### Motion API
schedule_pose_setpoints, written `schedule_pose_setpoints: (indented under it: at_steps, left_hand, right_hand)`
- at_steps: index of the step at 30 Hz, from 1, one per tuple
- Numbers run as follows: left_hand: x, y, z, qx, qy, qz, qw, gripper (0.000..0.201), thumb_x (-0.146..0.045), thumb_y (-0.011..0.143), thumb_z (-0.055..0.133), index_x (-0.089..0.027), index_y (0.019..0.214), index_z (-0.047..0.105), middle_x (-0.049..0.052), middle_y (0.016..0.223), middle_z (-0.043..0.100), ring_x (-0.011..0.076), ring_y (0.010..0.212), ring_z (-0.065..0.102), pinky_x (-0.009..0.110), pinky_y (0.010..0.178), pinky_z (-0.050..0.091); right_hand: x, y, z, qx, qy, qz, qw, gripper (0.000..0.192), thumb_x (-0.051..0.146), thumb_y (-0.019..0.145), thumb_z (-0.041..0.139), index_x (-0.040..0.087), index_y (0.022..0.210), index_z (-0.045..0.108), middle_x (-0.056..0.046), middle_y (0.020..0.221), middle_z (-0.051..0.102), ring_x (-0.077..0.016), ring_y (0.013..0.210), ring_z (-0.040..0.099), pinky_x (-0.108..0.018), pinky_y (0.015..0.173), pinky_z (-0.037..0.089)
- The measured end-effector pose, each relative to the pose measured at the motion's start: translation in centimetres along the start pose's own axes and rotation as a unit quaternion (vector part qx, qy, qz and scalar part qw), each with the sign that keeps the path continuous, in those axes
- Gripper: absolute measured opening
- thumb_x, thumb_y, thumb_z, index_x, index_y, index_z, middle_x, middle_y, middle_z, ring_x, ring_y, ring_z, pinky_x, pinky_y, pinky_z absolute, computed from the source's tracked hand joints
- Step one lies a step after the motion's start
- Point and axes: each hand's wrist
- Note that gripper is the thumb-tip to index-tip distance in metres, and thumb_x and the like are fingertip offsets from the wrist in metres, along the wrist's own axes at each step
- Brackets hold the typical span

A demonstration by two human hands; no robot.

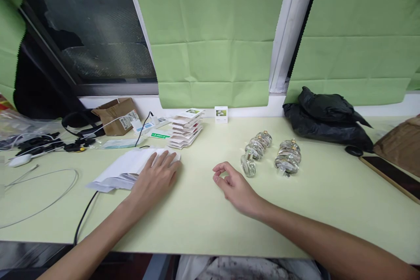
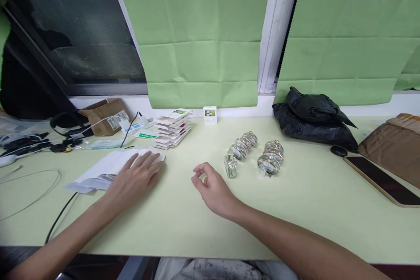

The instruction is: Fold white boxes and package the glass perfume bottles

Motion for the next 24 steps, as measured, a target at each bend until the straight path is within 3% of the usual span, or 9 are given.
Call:
schedule_pose_setpoints:
  at_steps: [6, 9, 12, 14, 17, 21, 24]
  left_hand:
    - [-1.5, 1.4, -0.1, -0.013, -0.041, -0.008, 0.999, 0.031, -0.022, 0.098, 0.053, -0.024, 0.119, 0.075, 0.016, 0.147, 0.065, 0.0410, 0.147, 0.049, 0.067, 0.124, 0.029]
    - [-2.3, 2.4, -0.4, -0.022, -0.052, -0.004, 0.998, 0.028, -0.021, 0.097, 0.054, -0.024, 0.115, 0.075, 0.015, 0.142, 0.067, 0.0414, 0.143, 0.052, 0.066, 0.123, 0.031]
    - [-3.2, 5.0, -1.2, -0.015, -0.118, 0.000, 0.993, 0.031, -0.021, 0.101, 0.048, -0.023, 0.120, 0.072, 0.014, 0.135, 0.070, 0.0379, 0.133, 0.060, 0.059, 0.113, 0.044]
    - [-3.8, 8.0, -1.7, -0.006, -0.208, 0.009, 0.978, 0.034, -0.027, 0.105, 0.044, -0.024, 0.131, 0.066, 0.011, 0.135, 0.070, 0.0331, 0.127, 0.065, 0.051, 0.106, 0.051]
    - [-4.8, 14.5, -1.6, -0.018, -0.299, 0.000, 0.954, 0.038, -0.025, 0.107, 0.042, -0.023, 0.141, 0.058, 0.012, 0.135, 0.068, 0.0288, 0.125, 0.066, 0.045, 0.107, 0.051]
    - [-5.7, 23.8, 1.0, -0.039, -0.304, -0.053, 0.950, 0.052, -0.010, 0.099, 0.053, -0.012, 0.151, 0.047, 0.025, 0.159, 0.045, 0.0382, 0.148, 0.046, 0.054, 0.118, 0.039]
    - [-6.0, 28.9, 3.8, -0.053, -0.314, -0.109, 0.942, 0.062, -0.007, 0.096, 0.060, -0.005, 0.155, 0.040, 0.034, 0.169, 0.022, 0.0464, 0.160, 0.020, 0.062, 0.121, 0.031]
  right_hand:
    - [1.3, -0.7, -0.2, -0.004, -0.048, -0.021, 0.999, 0.021, 0.044, 0.102, 0.058, 0.029, 0.117, 0.060, 0.001, 0.106, 0.067, -0.0094, 0.055, 0.045, -0.024, 0.050, 0.036]
    - [2.4, -1.5, -1.1, 0.017, -0.148, -0.053, 0.987, 0.015, 0.039, 0.102, 0.059, 0.027, 0.108, 0.065, 0.000, 0.096, 0.070, -0.0123, 0.061, 0.050, -0.026, 0.057, 0.037]
    - [3.2, -2.5, -2.9, 0.061, -0.264, -0.055, 0.961, 0.009, 0.033, 0.097, 0.064, 0.024, 0.096, 0.066, -0.001, 0.085, 0.071, -0.0174, 0.072, 0.060, -0.028, 0.063, 0.037]
    - [3.4, -3.3, -4.3, 0.114, -0.310, -0.028, 0.943, 0.011, 0.033, 0.096, 0.065, 0.023, 0.090, 0.066, 0.000, 0.081, 0.071, -0.0176, 0.070, 0.060, -0.027, 0.061, 0.035]
    - [3.6, -4.3, -6.5, 0.134, -0.352, -0.006, 0.926, 0.014, 0.035, 0.095, 0.065, 0.023, 0.087, 0.066, 0.000, 0.080, 0.071, -0.0171, 0.070, 0.060, -0.027, 0.060, 0.034]
    - [3.8, -5.5, -9.1, 0.155, -0.355, 0.020, 0.922, 0.013, 0.034, 0.094, 0.065, 0.023, 0.087, 0.065, 0.001, 0.080, 0.071, -0.0161, 0.069, 0.059, -0.026, 0.060, 0.035]
    - [3.9, -6.5, -10.6, 0.154, -0.339, 0.036, 0.927, 0.012, 0.033, 0.094, 0.065, 0.023, 0.087, 0.066, 0.001, 0.080, 0.071, -0.0159, 0.068, 0.058, -0.026, 0.059, 0.035]
Point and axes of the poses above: each hand's wrist, its own y-axis towards the middle knuckle, its own z-axis out of the palm, x = y × z
